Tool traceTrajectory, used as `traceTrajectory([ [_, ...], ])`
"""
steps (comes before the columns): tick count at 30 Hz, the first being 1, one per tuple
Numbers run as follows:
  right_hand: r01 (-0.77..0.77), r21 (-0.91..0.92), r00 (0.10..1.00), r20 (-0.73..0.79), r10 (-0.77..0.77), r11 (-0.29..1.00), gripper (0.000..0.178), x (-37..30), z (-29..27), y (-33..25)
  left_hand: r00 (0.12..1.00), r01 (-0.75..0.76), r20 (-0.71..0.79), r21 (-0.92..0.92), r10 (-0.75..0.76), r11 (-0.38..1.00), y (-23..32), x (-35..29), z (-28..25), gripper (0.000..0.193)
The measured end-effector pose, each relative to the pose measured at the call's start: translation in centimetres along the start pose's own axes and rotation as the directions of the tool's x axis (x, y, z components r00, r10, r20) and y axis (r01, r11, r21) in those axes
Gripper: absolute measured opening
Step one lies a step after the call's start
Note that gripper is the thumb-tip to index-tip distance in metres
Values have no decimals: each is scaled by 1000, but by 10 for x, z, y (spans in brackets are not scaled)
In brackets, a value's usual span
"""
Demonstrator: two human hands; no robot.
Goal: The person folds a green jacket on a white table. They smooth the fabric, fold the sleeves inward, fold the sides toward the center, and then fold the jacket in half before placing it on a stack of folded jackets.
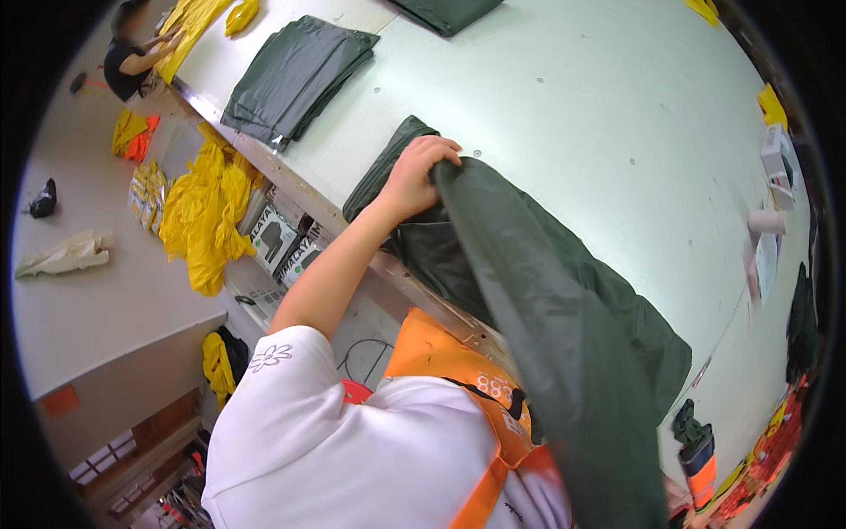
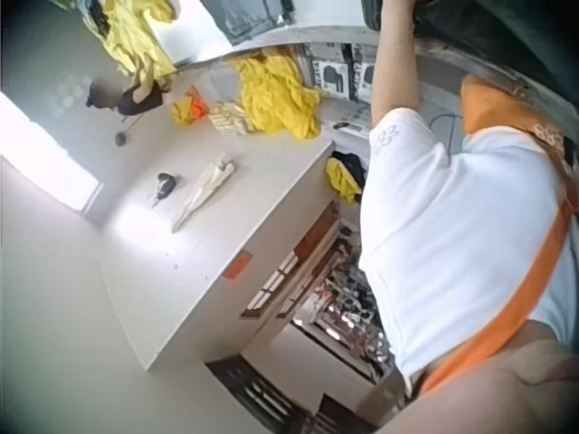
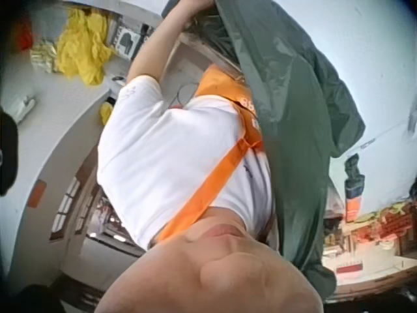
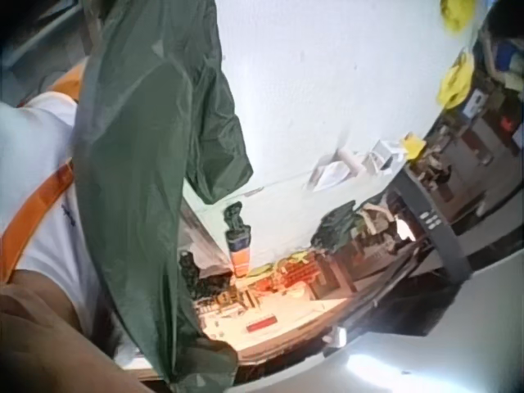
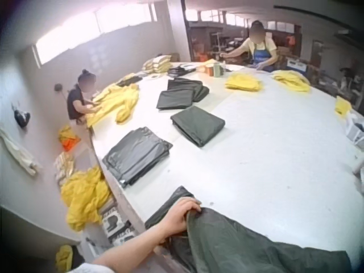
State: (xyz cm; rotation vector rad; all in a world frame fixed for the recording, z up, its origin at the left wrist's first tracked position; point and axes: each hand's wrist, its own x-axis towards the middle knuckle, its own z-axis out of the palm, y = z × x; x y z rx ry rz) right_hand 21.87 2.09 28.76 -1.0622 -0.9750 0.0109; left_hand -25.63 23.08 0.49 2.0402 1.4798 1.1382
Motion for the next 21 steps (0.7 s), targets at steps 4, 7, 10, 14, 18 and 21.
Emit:
traceTrajectory([
  [4, 33, -197, 998, -54, -44, 980, 39, -18, -32, -10, 993, 113, 15, 41, -114, 993, -62, 1, 29, 24],
  [7, 59, -391, 992, -82, -99, 918, 37, -8, -69, -7, 996, 86, -16, 53, -86, 995, -94, 2, 34, 25],
  [10, 87, -700, 983, -53, -174, 709, 36, 10, -126, -5, 995, 14, 98, -18, -12, 1000, -18, 29, 20, 44],
  [14, 196, -925, 981, 184, -66, 326, 35, 27, -167, 54, 978, -34, 204, -20, 37, 999, -41, 22, 20, 31],
  [18, 185, -919, 904, 298, 308, 349, 38, -9, -183, 241, 981, 191, -29, 327, -192, 926, -27, 25, 17, 35],
  [21, -13, -881, 848, 241, 473, 472, 32, -48, -143, 299, 995, 82, -91, 444, -47, 892, 84, 7, 76, 40],
])
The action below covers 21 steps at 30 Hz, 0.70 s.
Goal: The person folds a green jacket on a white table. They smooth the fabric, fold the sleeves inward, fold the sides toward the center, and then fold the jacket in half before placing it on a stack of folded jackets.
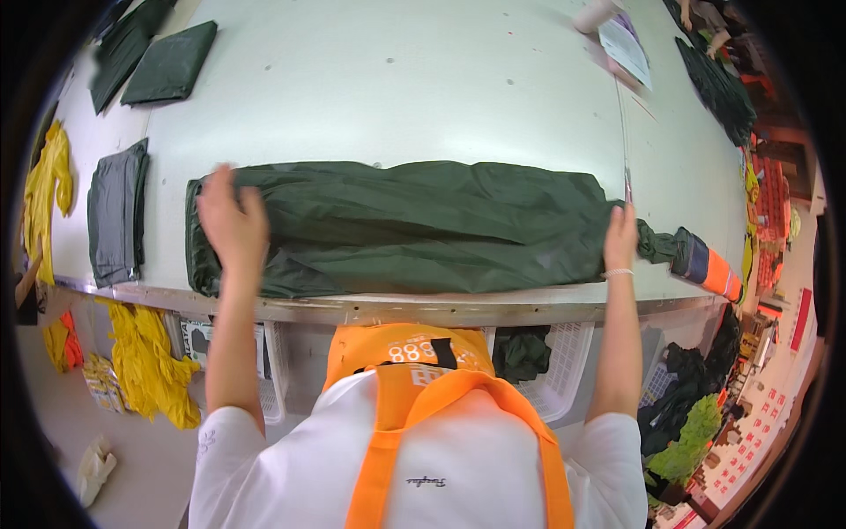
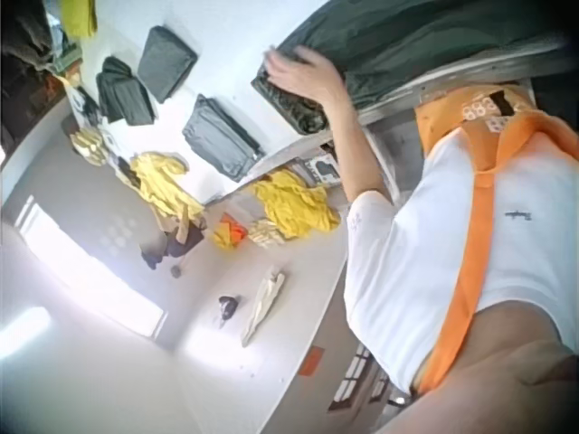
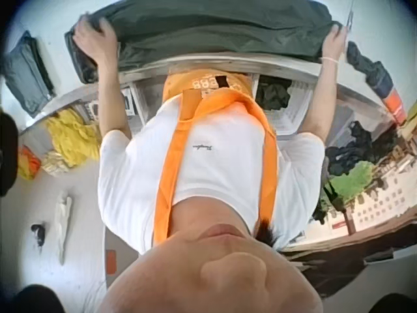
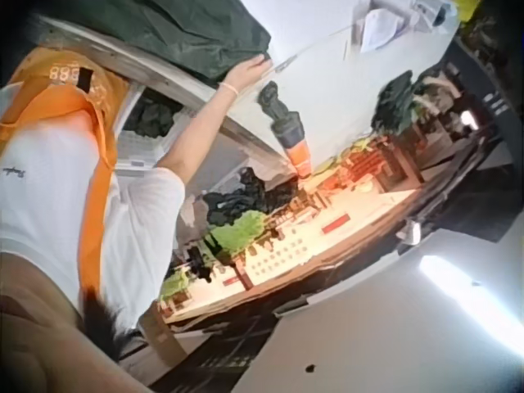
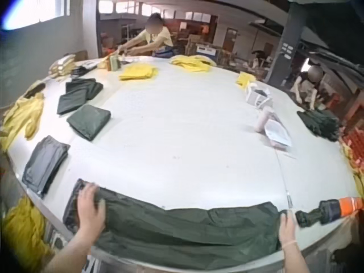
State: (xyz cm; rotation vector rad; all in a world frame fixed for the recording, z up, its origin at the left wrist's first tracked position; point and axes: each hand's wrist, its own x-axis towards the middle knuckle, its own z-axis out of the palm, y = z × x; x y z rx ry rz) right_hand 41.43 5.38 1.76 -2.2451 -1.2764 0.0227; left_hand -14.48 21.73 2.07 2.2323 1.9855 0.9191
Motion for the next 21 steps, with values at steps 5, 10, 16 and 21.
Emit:
traceTrajectory([
  [5, -88, -22, 988, 128, 90, 996, 33, 6, 45, 49, 875, -218, 475, 219, 91, 951, 91, -68, 33, 86],
  [10, -185, -207, 934, 268, 237, 961, 37, -1, 77, 46, 865, -163, 502, 317, -20, 934, 36, -78, 91, 93],
  [16, -17, -227, 1000, -15, 14, 974, 30, 138, 78, 205, 832, -154, 550, 340, -63, 928, 45, -71, 77, 91],
  [21, -114, -487, 945, 216, 245, 866, 34, 157, 100, 280, 849, -123, 527, 274, -43, 954, 26, -75, 73, 76],
])
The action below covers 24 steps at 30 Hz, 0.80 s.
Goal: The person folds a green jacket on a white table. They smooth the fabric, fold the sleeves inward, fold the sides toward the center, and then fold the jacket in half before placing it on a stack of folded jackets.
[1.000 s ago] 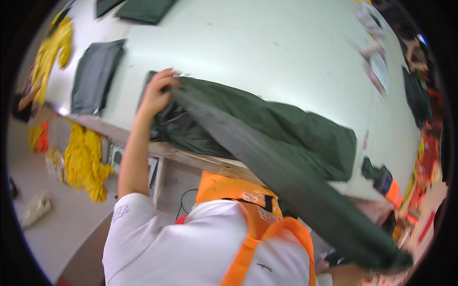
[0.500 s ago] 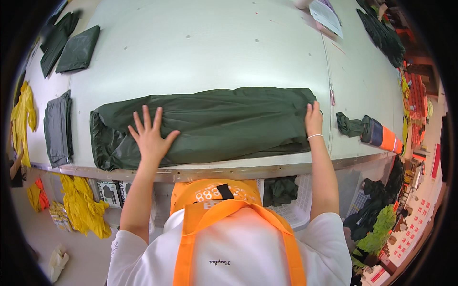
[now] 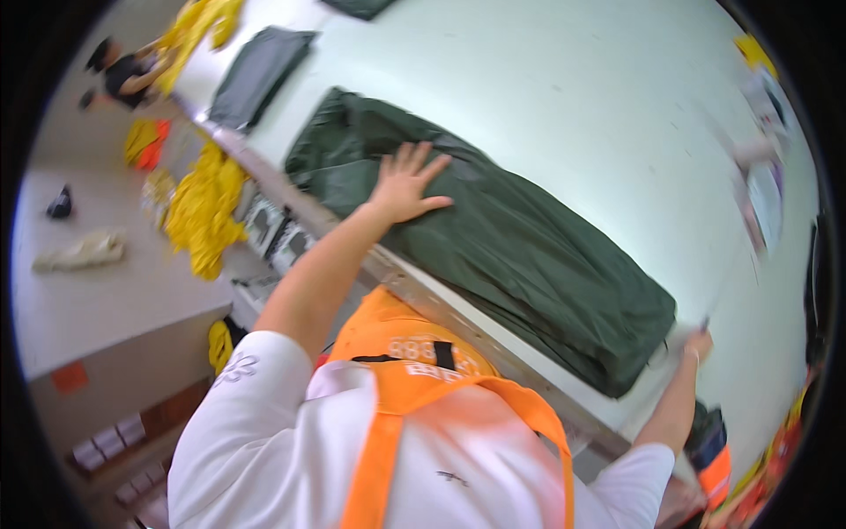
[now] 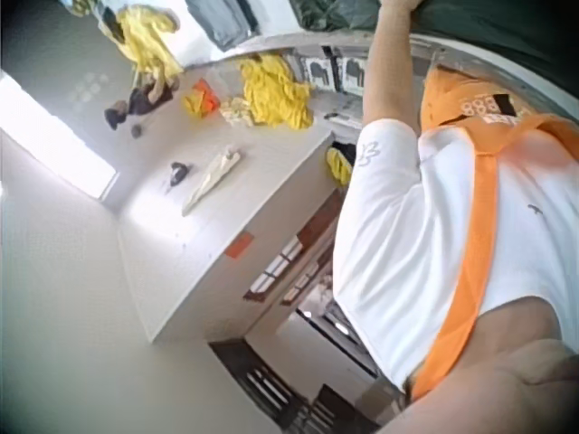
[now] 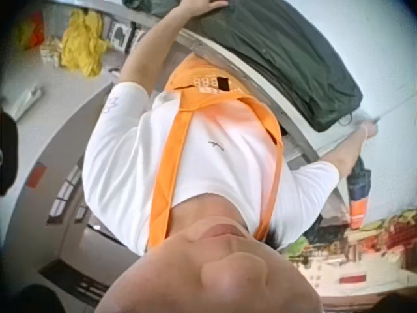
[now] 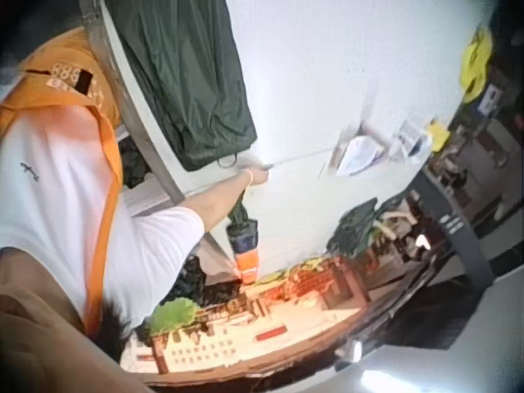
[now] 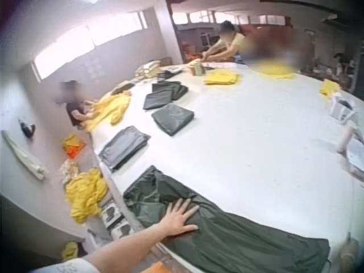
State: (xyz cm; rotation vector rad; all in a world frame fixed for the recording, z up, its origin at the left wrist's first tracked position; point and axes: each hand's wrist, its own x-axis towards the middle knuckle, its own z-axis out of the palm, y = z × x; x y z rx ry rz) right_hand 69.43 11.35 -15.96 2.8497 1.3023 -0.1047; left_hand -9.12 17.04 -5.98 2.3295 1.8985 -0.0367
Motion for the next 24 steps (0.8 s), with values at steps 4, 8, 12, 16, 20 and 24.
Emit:
traceTrajectory([
  [4, 31, 18, 974, -226, -26, 999, 26, 13, -6, 47, 930, -124, -358, -526, -86, 842, -32, 13, -33, 46],
  [8, -168, 360, 979, -47, 197, 918, 32, 42, -60, -14, 721, 153, -522, -522, -456, 839, -140, 26, -46, 38],
  [12, -217, 889, 972, 234, 5, 402, 28, -67, -130, -270, 777, 243, -469, -391, -420, 888, -236, 32, -55, 40],
  [16, 186, 763, 922, 83, -378, 619, 26, -212, -173, -467, 911, 211, -206, -513, -358, 832, -258, 55, -49, 24],
  [20, 312, 827, 717, 118, -687, 468, 27, -326, -181, -611, 905, 202, -144, -684, -401, 701, -258, 55, -60, 13],
  [24, 401, 818, 474, 199, -858, 411, 32, -427, -182, -709, 914, 244, 78, -890, -399, 384, -280, 56, -68, 14],
])
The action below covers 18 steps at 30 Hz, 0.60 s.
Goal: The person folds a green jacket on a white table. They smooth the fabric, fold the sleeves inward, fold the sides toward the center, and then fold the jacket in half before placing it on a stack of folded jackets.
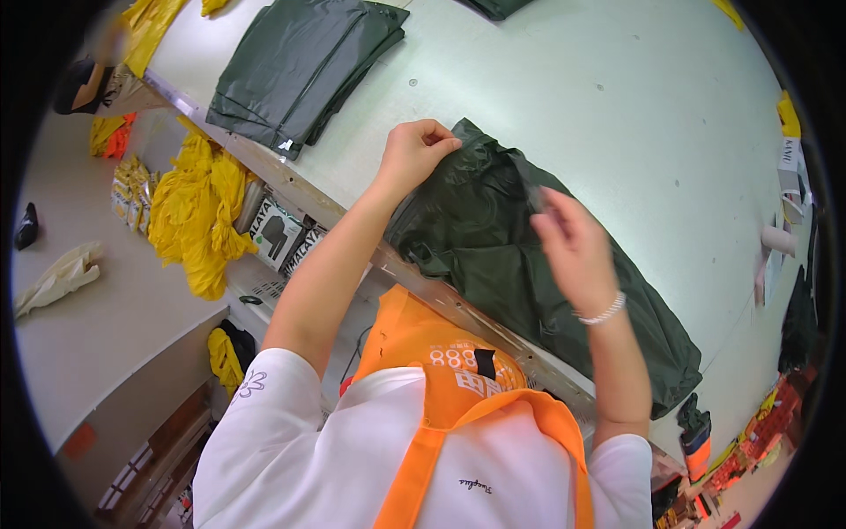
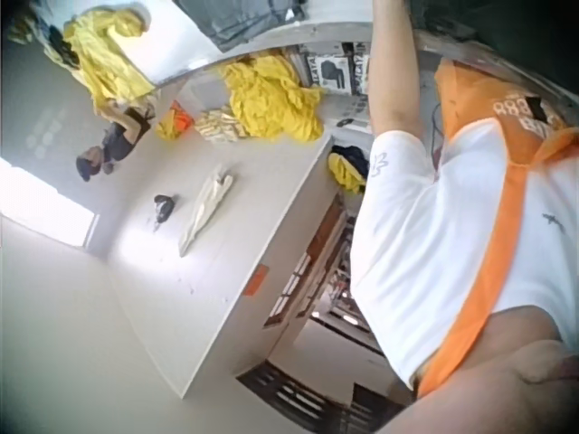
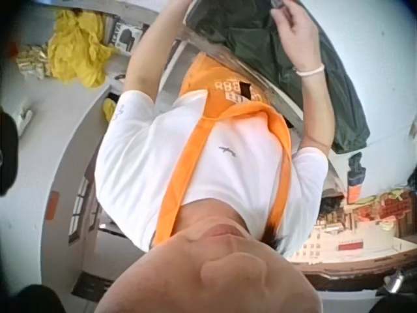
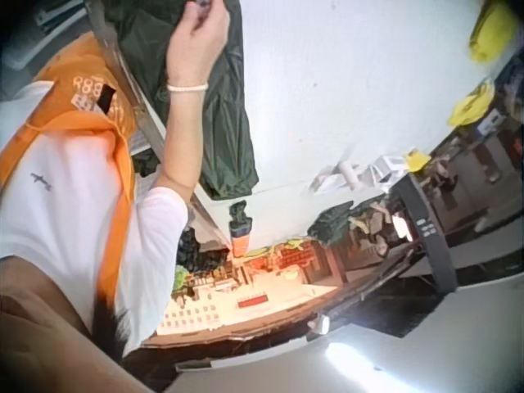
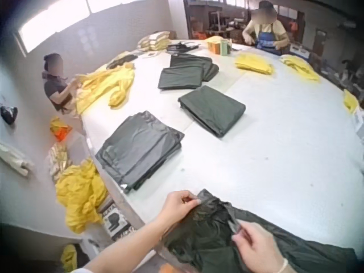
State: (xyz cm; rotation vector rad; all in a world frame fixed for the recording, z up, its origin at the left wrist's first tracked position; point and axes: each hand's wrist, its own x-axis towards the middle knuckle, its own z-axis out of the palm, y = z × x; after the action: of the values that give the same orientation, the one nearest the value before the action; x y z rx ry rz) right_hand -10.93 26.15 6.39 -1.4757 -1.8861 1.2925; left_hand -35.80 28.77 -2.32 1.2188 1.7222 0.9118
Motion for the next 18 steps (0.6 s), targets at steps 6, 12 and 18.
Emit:
traceTrajectory([
  [6, -7, -313, 984, -169, -49, 950, 25, 50, 85, 1, 979, 157, 176, -330, -102, 931, -11, 6, -3, 12],
  [12, 6, -421, 967, -229, -113, 907, 21, 69, 105, 18, 973, 195, 191, -398, -127, 897, -10, 5, -3, 10],
  [18, -12, -436, 957, -267, -116, 900, 17, 76, 110, 22, 965, 217, 220, -379, -140, 899, -15, 10, -3, 10],
])
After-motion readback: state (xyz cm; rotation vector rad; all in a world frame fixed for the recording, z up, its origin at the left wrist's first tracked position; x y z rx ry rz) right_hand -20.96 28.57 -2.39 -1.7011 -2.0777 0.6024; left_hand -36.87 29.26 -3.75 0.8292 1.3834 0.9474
